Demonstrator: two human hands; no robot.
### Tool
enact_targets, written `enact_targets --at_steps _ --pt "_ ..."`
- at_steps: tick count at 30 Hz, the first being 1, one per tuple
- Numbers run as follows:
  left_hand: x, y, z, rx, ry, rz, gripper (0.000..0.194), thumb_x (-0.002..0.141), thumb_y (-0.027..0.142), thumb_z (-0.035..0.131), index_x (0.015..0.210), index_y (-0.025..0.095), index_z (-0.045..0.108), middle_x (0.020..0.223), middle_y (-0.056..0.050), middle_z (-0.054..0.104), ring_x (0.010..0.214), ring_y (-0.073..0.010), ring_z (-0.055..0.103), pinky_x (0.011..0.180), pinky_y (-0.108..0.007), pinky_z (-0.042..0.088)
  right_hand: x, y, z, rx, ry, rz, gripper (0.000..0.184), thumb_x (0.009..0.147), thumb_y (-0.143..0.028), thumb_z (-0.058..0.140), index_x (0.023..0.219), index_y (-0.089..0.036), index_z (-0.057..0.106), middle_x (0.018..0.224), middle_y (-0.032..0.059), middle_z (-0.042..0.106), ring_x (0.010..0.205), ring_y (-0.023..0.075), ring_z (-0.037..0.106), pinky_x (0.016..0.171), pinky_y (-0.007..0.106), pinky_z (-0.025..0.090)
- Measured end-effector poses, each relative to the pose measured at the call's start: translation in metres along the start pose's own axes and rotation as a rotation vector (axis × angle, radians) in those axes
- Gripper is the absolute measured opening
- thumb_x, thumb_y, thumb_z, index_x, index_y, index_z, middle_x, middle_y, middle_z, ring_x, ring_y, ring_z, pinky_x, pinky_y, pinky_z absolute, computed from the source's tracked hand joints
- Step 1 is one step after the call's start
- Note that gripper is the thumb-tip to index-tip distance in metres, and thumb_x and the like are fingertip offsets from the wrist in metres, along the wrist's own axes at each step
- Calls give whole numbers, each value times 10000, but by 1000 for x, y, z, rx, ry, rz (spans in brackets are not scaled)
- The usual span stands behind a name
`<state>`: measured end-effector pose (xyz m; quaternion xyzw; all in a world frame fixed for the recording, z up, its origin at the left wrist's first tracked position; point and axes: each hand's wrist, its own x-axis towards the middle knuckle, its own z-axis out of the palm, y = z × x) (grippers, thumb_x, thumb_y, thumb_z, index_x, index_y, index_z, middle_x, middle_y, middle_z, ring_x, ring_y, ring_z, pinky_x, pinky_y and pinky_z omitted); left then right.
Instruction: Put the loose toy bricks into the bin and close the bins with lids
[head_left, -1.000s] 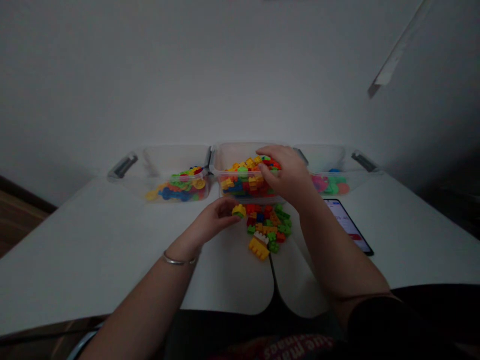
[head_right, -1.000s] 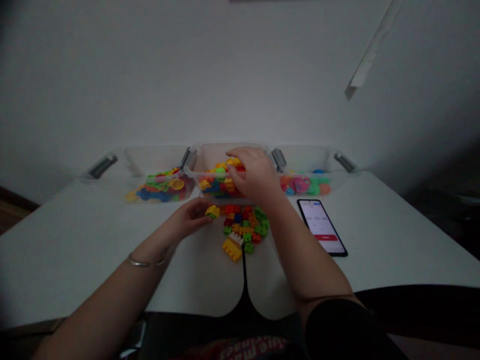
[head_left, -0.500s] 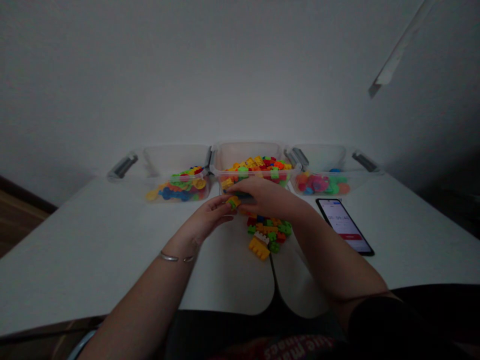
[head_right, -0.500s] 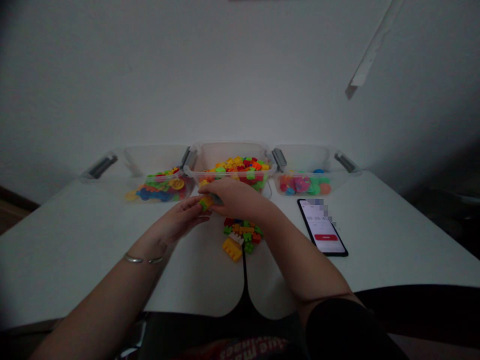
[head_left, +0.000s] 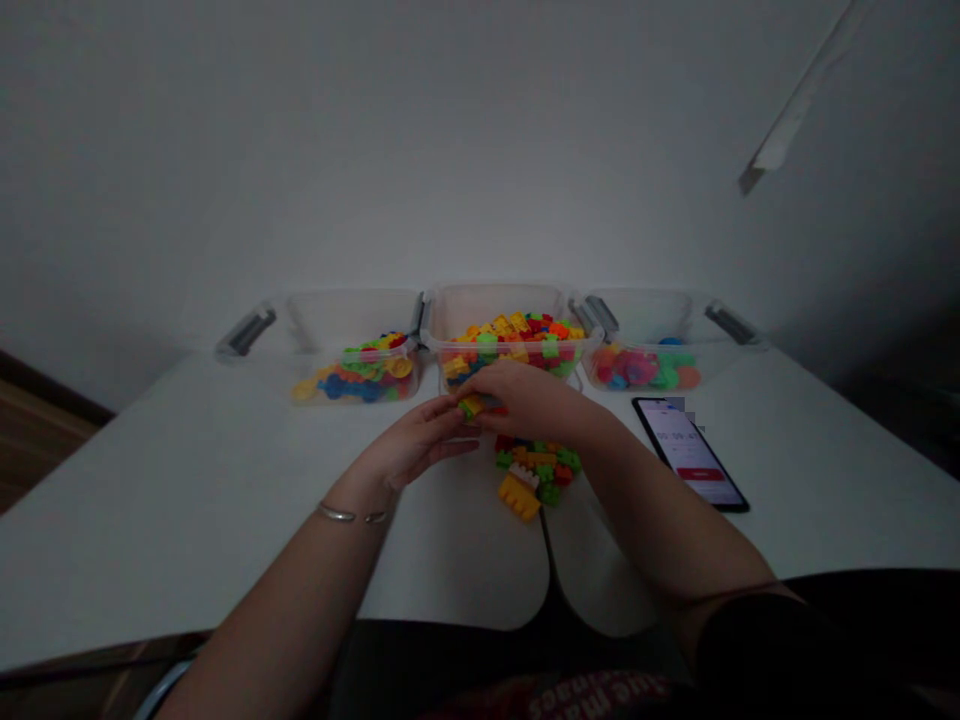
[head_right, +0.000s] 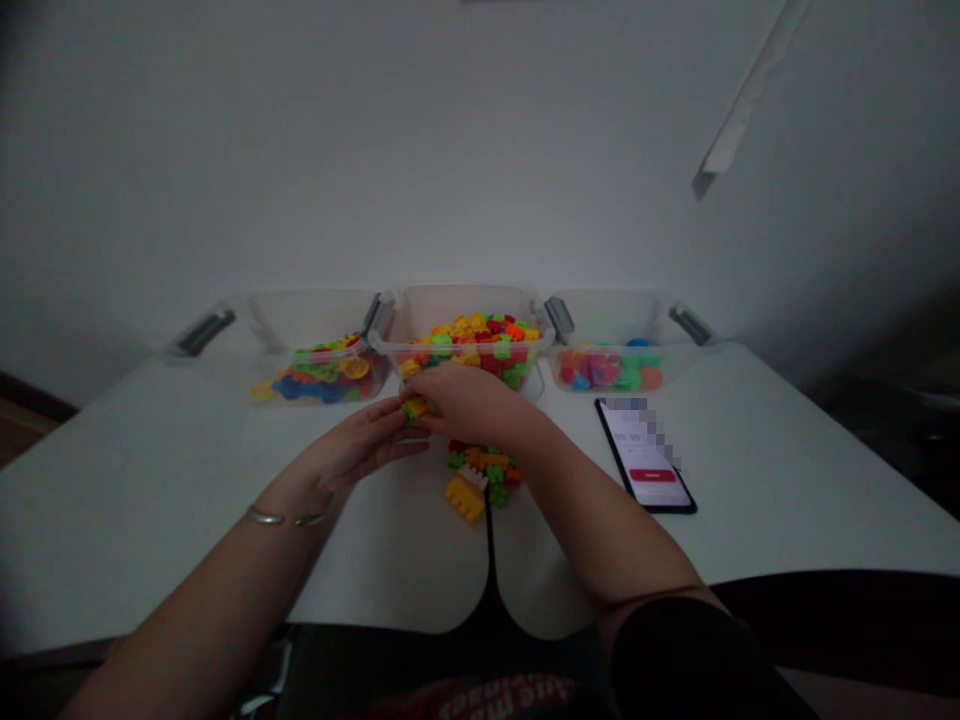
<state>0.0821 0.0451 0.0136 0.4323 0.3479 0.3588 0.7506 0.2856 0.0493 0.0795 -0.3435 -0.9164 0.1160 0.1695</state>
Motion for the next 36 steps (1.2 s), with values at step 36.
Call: enact_targets --at_steps 36 --pt "-6 4 3 -20 233 106 348 633 139 777 954 174 647 866 5 673 658 -109 627 685 -269 538 -12 48 -25 -22 848 278 184 807 -176 602 956 -226 699 1007 61 689 838 206 647 772 373 553"
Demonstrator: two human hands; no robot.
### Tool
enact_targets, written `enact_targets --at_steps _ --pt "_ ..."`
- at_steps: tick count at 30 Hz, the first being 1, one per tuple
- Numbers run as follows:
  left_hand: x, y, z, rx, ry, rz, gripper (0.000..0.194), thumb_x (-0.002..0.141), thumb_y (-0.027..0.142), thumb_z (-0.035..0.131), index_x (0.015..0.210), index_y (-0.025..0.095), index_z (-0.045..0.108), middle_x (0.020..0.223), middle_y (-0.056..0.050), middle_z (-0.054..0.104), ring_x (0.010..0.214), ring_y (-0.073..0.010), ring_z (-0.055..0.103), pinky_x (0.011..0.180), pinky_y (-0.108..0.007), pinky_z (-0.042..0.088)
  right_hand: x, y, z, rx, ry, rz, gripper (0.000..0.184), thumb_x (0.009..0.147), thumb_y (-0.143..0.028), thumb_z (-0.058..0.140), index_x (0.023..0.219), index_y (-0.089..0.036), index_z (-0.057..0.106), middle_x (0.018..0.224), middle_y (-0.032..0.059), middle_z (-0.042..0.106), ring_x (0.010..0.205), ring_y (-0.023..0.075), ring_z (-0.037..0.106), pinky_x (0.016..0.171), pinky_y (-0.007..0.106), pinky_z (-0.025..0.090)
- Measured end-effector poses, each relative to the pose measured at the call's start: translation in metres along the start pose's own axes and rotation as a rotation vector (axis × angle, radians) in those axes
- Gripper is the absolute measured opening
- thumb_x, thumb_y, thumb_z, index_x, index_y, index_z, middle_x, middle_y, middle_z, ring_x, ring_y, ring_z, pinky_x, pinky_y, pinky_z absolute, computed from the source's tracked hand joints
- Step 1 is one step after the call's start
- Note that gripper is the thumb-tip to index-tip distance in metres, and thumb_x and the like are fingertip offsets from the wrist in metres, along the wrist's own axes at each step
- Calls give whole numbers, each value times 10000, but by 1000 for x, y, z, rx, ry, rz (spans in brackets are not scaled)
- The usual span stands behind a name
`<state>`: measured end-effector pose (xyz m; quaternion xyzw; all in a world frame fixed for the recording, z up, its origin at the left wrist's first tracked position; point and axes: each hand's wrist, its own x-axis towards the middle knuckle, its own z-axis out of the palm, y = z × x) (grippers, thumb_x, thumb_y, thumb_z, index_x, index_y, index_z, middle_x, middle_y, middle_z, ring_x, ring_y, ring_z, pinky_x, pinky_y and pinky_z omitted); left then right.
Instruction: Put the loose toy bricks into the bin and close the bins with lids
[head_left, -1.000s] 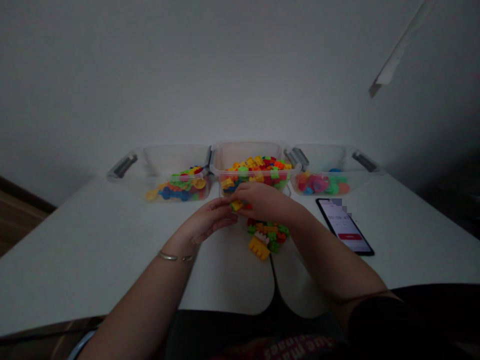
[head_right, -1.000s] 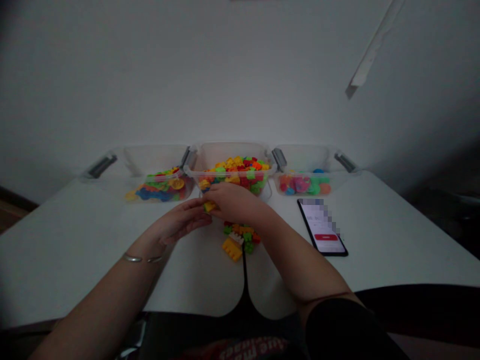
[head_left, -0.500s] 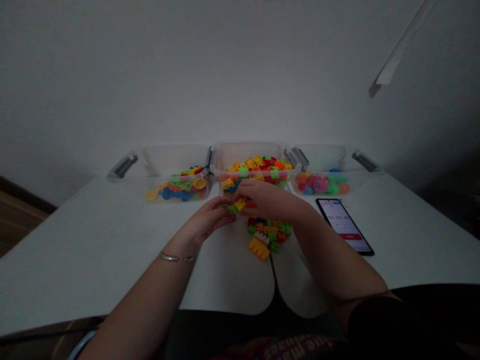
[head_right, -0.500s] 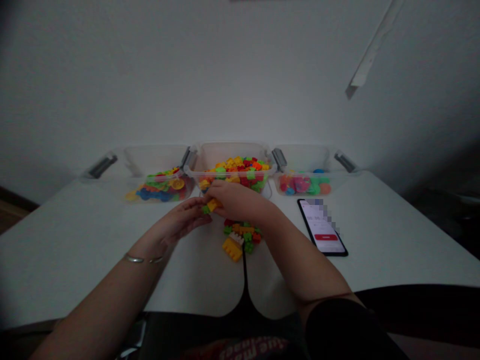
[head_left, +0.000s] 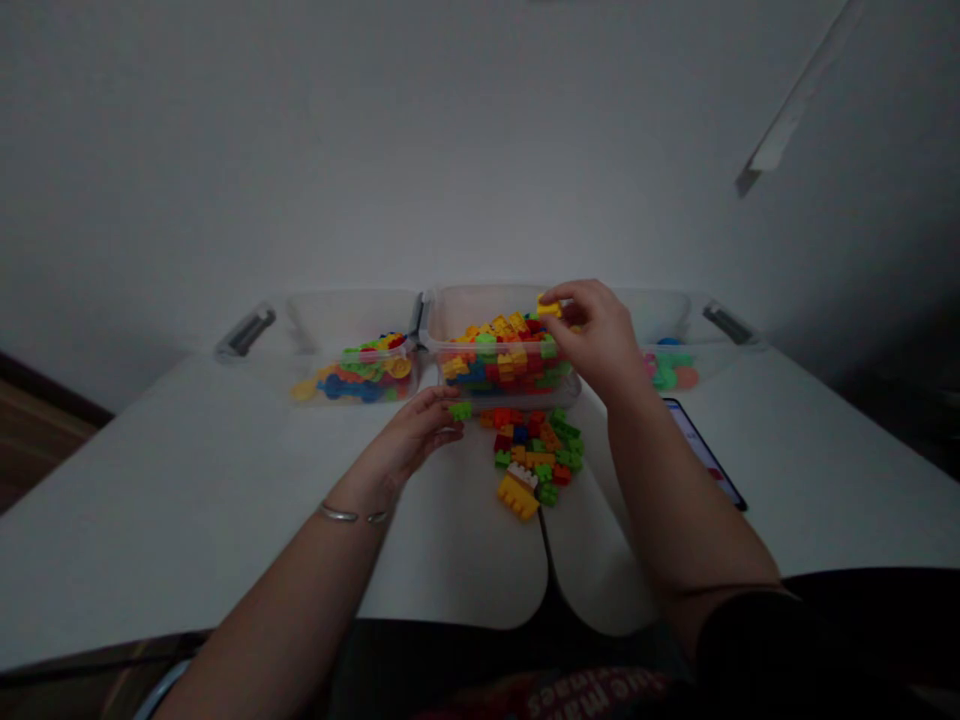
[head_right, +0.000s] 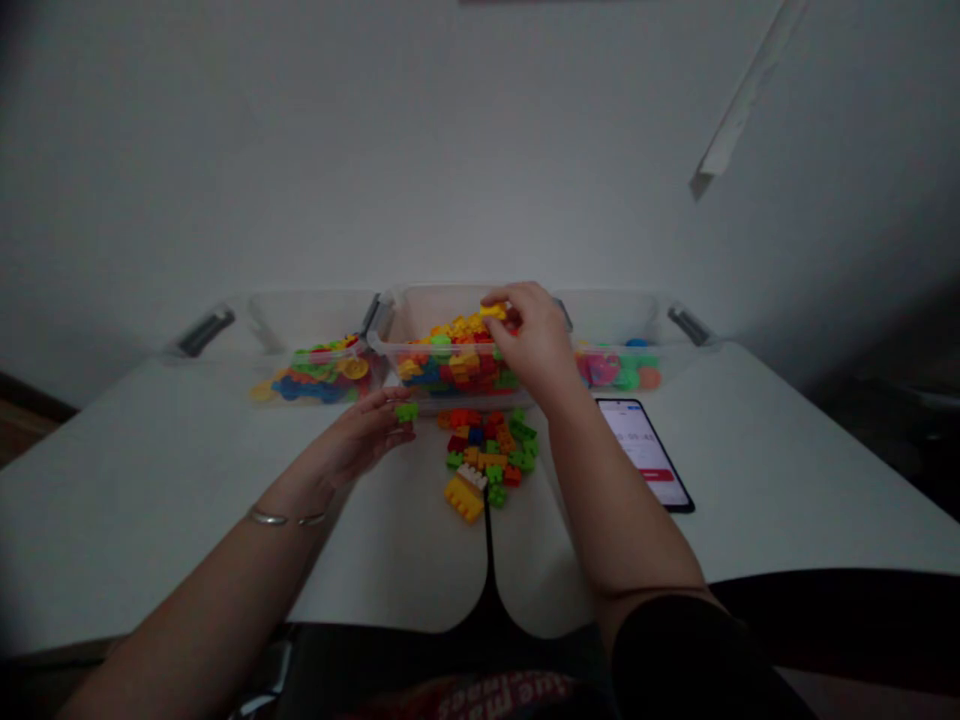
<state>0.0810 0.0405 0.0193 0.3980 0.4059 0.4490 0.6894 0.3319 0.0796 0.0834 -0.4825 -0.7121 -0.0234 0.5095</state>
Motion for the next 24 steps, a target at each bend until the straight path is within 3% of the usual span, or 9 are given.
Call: enact_targets --at_steps 7,15,19,24 --pt "-2 3 2 -3 7 3 382 597 146 789 951 170 645 849 10 671 646 -104 621 687 -268 533 -3 1 7 -179 -102 17 267 867 -277 579 1049 -175 746 1113 129 692 1077 271 635 1014 444 485" --pt "0 2 3 8 13 7 355 621 142 790 946 176 651 870 0 670 660 -104 618 687 -268 531 -7 -12 7 -469 -348 -24 491 970 -520 432 1144 -179 739 1249 133 684 1132 316 624 988 492 476" --pt "0 2 4 11 13 0 373 616 143 791 960 171 649 869 -7 678 663 -108 624 682 -263 532 -8 -13 7 -456 -333 -29 519 950 -505 471 1259 -140 673 1299 160 662 1161 336 614 997 508 477" --pt "2 1 3 -14 15 16 381 611 154 804 955 167 641 864 -3 678 665 -107 629 664 -252 540 -9 -16 4 -326 -208 -62 444 902 -412 562 1234 -137 667 1294 167 659 1203 324 600 1051 489 456"
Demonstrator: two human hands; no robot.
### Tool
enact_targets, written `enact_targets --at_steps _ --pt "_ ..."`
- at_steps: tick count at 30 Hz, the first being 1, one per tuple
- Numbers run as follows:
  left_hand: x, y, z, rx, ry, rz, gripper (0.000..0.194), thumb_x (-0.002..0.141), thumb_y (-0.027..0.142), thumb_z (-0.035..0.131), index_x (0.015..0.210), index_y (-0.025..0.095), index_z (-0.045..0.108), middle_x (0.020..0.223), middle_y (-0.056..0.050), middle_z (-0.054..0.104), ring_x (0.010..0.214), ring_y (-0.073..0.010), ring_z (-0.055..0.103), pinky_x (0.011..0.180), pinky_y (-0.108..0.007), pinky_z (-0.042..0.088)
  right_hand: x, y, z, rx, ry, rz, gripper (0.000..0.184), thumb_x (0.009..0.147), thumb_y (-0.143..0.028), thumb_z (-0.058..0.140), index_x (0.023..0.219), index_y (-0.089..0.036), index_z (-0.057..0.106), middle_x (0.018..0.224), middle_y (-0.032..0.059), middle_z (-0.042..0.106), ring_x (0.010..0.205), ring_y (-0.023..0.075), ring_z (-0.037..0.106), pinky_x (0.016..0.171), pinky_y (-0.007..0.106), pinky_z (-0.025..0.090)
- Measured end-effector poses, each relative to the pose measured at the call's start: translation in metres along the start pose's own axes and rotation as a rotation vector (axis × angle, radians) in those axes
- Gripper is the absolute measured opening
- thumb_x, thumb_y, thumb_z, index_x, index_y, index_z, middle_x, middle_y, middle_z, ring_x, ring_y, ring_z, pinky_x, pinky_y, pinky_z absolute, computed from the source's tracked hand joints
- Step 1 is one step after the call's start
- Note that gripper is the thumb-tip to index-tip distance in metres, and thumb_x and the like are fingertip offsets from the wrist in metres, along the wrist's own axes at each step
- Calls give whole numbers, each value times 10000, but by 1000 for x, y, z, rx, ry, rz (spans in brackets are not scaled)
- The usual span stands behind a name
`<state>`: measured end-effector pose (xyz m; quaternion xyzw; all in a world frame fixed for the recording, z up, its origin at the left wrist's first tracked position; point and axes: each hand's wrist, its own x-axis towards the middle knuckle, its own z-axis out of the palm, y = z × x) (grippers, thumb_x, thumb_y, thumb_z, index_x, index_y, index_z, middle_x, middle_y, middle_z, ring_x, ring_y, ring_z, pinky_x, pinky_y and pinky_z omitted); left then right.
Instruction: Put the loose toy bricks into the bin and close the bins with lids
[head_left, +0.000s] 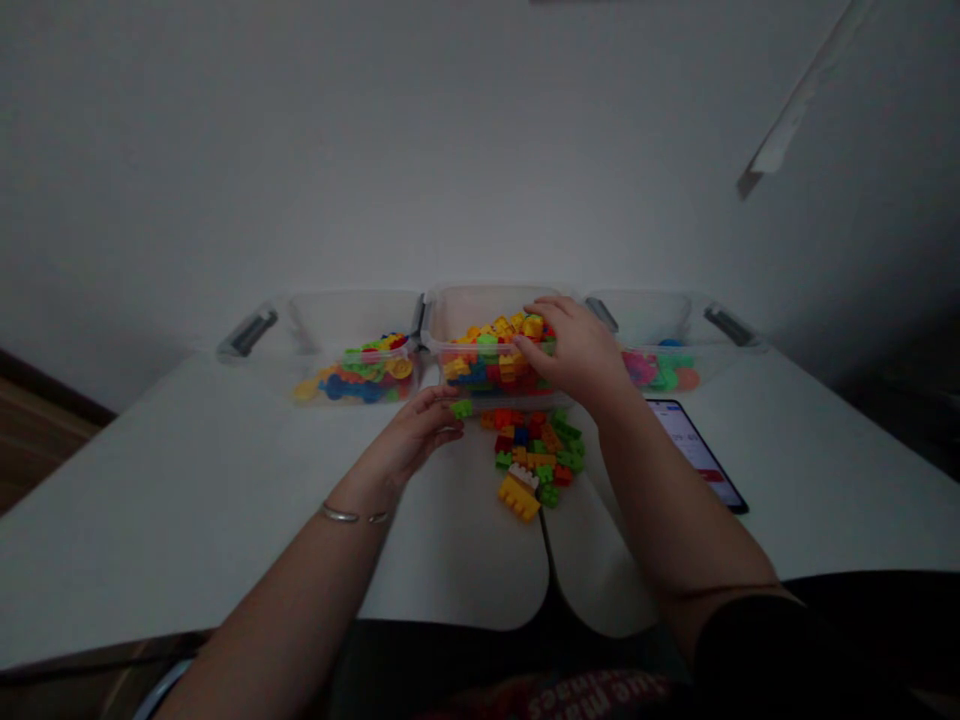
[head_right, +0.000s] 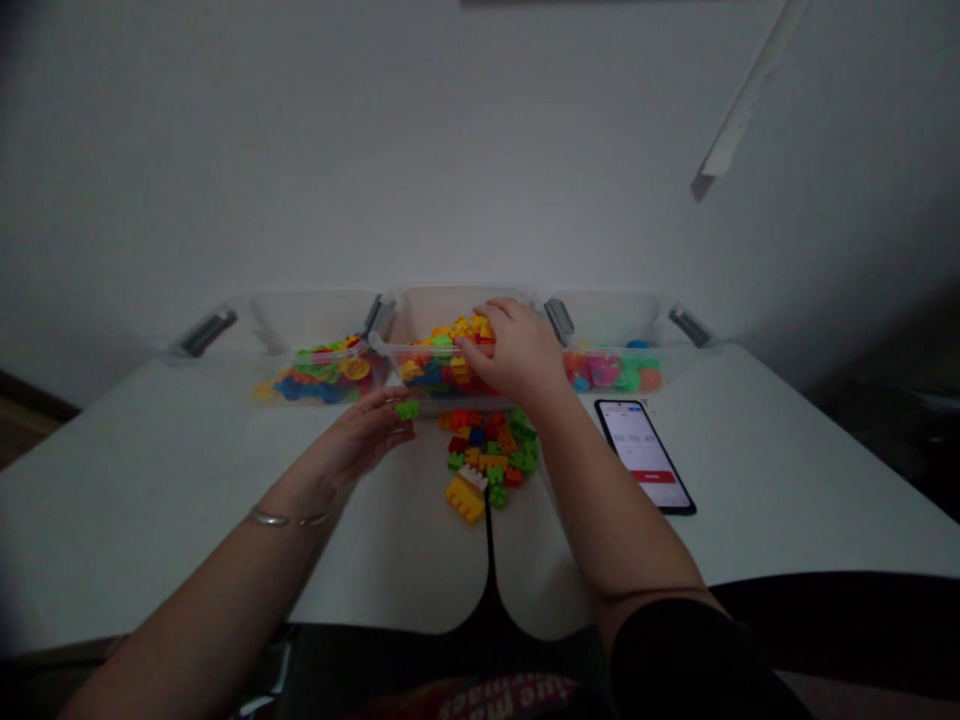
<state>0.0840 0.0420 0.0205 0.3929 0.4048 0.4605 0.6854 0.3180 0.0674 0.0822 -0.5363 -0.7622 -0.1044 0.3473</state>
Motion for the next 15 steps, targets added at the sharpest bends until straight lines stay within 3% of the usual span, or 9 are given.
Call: enact_targets --at_steps 5,8,12,15 --pt "1 -2 0 -29 -14 22 365 628 160 818 946 178 640 830 16 665 651 -100 627 669 -244 550 -1 -7 -9 183 170 -86 287 883 -296 576 1126 -194 690 1189 136 703 1154 282 628 1049 472 461" --pt "2 -3 0 -43 -13 29 383 627 165 834 958 183 643 860 20 666 662 -96 629 692 -252 559 -2 -14 -13 316 186 -191 240 891 -268 582 1096 -205 691 1129 108 725 1098 250 649 1007 438 488" --pt "5 -3 1 -47 -15 24 393 635 162 840 972 184 639 865 18 669 667 -92 619 698 -252 554 -6 -29 -12 473 -15 -300 229 900 -255 600 1098 -193 696 1093 85 742 1026 212 673 925 377 520" --pt "6 -1 1 -54 -34 30 377 656 167 827 986 176 646 886 2 683 701 -101 637 693 -240 548 -10 -41 -7 493 -233 -347 255 891 -226 617 1135 -220 690 1165 70 730 1105 210 653 984 383 489"
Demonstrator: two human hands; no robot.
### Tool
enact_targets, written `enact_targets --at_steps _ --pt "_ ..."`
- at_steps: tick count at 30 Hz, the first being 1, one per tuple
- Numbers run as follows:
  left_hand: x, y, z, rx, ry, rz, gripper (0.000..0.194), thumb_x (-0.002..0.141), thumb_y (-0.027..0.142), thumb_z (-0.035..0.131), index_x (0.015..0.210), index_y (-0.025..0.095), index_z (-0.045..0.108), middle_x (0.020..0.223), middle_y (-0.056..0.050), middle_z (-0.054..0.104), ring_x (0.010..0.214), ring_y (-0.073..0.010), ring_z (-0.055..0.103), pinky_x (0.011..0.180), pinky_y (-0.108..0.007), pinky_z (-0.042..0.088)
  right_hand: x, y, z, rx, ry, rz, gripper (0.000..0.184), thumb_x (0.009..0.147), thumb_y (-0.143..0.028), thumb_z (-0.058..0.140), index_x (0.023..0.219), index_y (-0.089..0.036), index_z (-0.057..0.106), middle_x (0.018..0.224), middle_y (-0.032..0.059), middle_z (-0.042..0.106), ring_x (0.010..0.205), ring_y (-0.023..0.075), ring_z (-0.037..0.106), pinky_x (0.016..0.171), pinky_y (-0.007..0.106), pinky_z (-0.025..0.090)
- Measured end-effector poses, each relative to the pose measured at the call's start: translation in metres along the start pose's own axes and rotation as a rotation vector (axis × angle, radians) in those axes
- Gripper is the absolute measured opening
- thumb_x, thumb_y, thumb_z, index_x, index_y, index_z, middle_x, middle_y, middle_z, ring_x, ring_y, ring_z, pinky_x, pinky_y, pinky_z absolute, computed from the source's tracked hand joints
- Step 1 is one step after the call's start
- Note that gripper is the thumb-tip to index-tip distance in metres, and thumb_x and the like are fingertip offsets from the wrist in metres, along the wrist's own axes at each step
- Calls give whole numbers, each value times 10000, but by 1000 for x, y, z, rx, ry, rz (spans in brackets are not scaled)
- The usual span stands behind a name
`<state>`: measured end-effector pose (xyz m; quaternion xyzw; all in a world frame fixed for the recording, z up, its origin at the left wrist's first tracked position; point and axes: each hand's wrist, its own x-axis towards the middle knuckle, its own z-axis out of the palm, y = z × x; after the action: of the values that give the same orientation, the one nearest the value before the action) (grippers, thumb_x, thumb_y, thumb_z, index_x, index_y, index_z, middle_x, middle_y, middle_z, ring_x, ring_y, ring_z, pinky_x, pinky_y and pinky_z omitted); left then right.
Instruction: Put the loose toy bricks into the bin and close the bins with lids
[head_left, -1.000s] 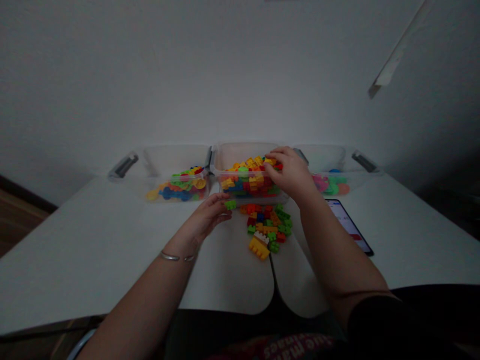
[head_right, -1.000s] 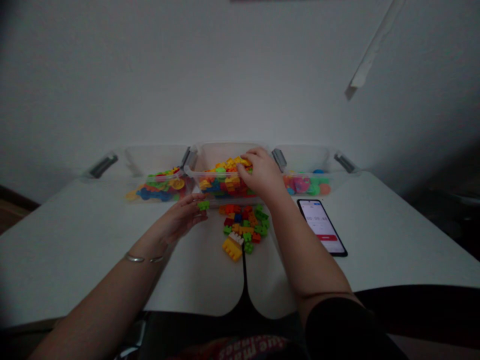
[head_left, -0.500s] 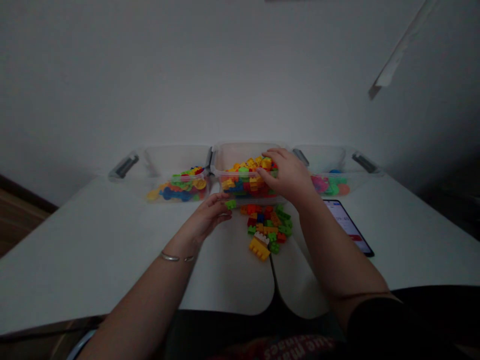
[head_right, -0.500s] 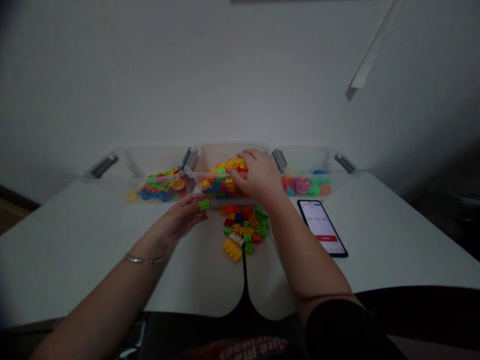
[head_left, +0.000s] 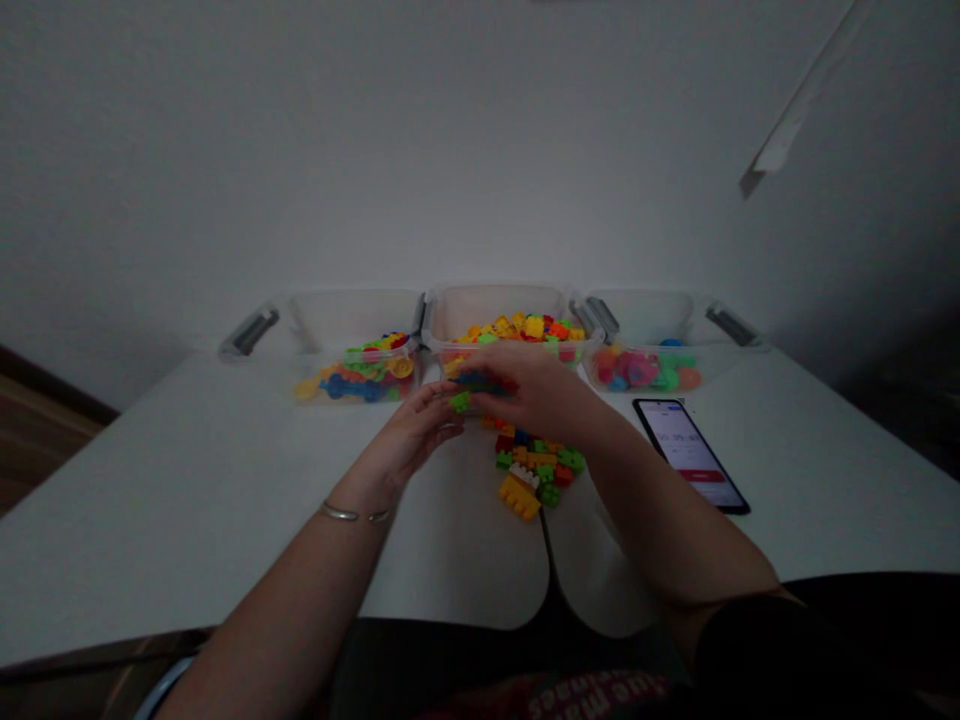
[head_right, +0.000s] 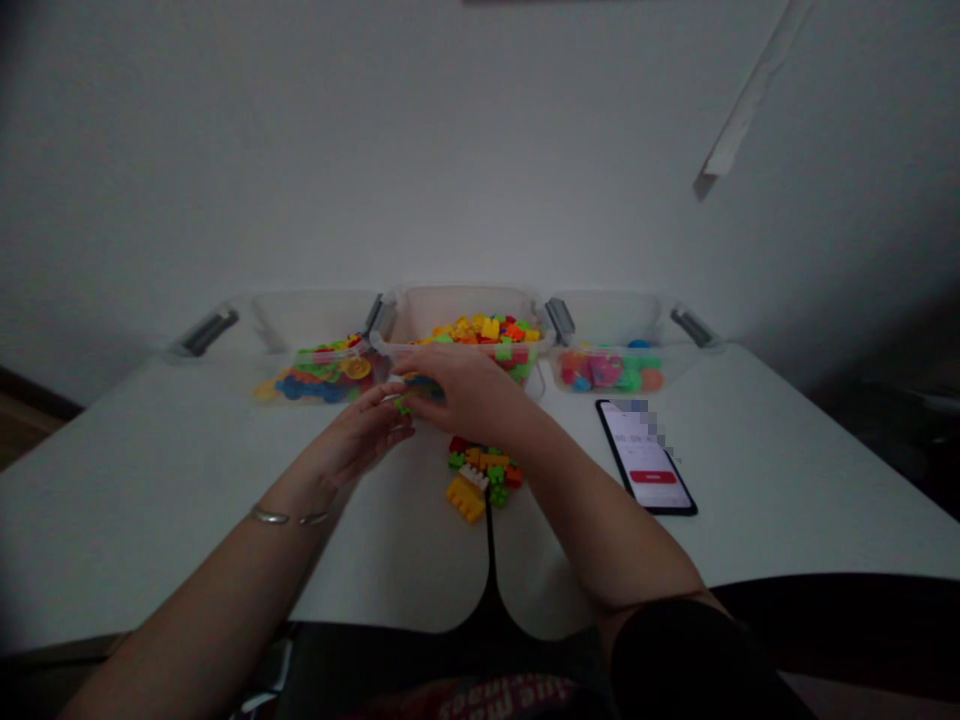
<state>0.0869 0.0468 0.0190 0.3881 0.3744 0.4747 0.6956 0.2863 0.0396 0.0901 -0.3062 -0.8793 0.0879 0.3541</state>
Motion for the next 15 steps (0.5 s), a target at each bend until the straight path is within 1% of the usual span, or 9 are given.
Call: enact_targets --at_steps 3,6,10,13,15 --pt "1 1 0 -16 -26 -6 346 669 148 805 980 167 655 910 -19 703 751 -118 667 705 -230 546 2 -4 10 -17 -175 31 291 880 -187 631 1163 -232 684 1215 70 710 1172 219 629 1023 388 468" --pt "2 -1 -2 -32 -79 -30 327 692 160 797 990 162 663 909 -37 718 757 -133 684 718 -242 553 2 -2 16 -36 -262 56 309 881 -182 643 1181 -241 686 1178 67 718 1113 225 660 982 368 496" --pt "4 -3 -4 -41 -102 -64 305 693 160 801 970 167 675 908 -41 727 754 -145 692 712 -257 566 4 -1 16 -34 -263 74 332 833 -129 672 1127 -275 717 1141 33 734 1071 237 682 954 353 518" --pt "4 -1 -3 -59 -91 -85 276 714 141 779 971 170 685 887 -37 727 734 -137 687 703 -253 568 6 -3 14 -38 -246 86 318 798 -86 686 1064 -253 734 1139 41 739 1099 239 679 970 339 516" --pt "3 0 -2 -77 -75 -98 255 746 157 762 991 164 692 879 -44 729 718 -136 684 703 -260 572 6 -5 13 -50 -239 94 298 803 -79 680 1050 -238 729 1143 50 740 1111 235 676 985 340 510"
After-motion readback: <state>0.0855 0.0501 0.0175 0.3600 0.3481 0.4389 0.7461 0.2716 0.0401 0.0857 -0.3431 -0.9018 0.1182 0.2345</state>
